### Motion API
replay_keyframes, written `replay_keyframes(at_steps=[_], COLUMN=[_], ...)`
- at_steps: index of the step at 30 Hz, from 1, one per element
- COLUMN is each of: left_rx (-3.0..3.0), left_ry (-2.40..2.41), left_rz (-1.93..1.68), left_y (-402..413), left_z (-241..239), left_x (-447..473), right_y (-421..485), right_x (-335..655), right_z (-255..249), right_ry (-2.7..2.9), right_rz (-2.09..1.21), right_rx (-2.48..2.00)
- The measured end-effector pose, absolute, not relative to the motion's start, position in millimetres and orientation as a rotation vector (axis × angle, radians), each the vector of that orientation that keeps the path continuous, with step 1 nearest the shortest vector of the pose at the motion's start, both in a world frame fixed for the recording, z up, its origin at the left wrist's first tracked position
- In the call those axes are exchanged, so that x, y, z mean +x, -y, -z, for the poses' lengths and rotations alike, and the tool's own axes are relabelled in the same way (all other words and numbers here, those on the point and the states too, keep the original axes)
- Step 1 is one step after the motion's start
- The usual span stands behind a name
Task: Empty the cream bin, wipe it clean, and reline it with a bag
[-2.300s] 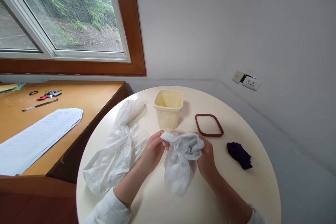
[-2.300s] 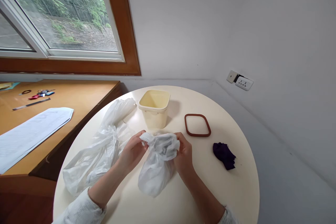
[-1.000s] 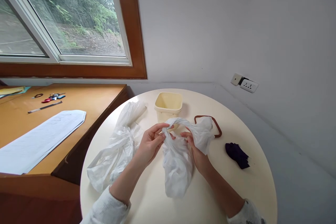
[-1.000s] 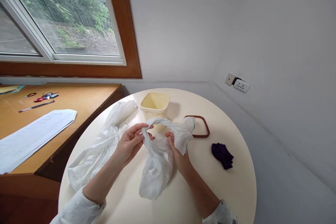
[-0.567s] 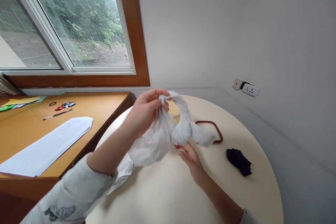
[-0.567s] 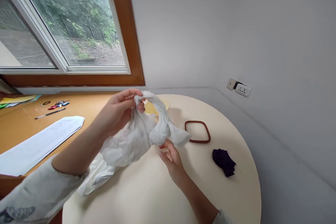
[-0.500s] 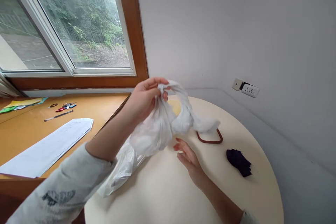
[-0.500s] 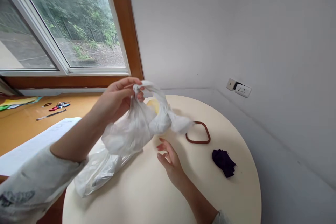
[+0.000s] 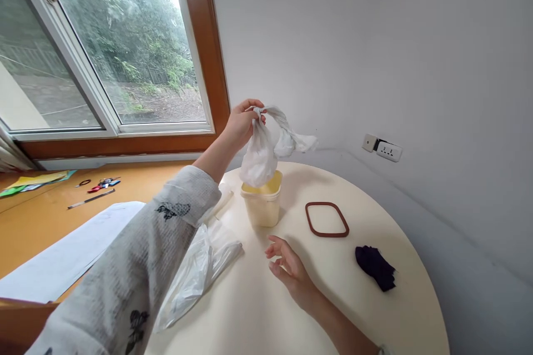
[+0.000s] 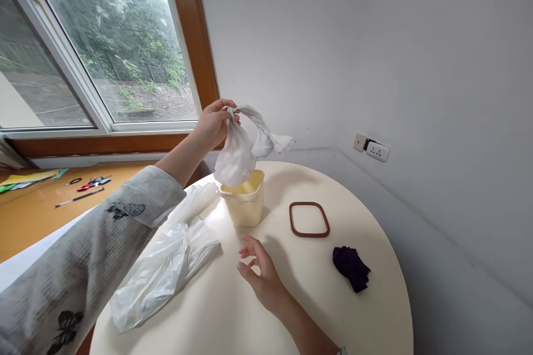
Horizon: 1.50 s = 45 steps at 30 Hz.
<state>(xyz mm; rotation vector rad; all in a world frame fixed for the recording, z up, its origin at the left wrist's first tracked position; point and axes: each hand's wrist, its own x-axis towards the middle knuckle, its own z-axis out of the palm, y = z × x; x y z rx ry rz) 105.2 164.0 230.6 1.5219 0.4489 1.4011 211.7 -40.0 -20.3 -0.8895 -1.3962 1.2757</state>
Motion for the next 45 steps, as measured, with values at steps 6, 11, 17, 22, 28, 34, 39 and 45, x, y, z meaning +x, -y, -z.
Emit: replay_keyframes(at_steps=[6,11,17,22,28,34,39,45], left_rx=[1.500,1.482,1.524,1.624,1.747,1.961,2.228,2.507], left_ry=[-0.570,-0.628,-0.588,-0.808,-1.050,-1.202,-1.257,-1.361], left_rz=[-1.258,-1.192,-1.168,-1.110,-0.993,-0.667,-0.481,-0.259], left_y=[-163.3,-159.1,-160.7,-161.1,-163.0,-158.4,-168.7,-179.5], left_z=[-194.4,-183.8,-192.0,-174.2,-138.5,-118.9,-101.7,-92.3], left_x=[105.8,96.3,90.1,89.3,83.7,77.0,79.3,91.6], right_y=[42.8,42.3,41.0,41.4,41.0,41.2,41.5,39.6], right_x=[211.5,210.9,211.5,211.6,209.9,211.0,211.5,211.0], right_z=[14.5,17.2,21.3,19.7,19.6,19.9,19.8,24.0], right_ry=[1.418,1.420,1.437,1.455,1.473,1.503,1.511,1.557], right_rz=[-1.287,-1.297,-1.304,-1.297,-1.296,-1.304,-1.317,-1.306], right_rx=[-0.895,-0.889,-0.889,-0.894,-0.909,-0.909,-0.926,-0.948])
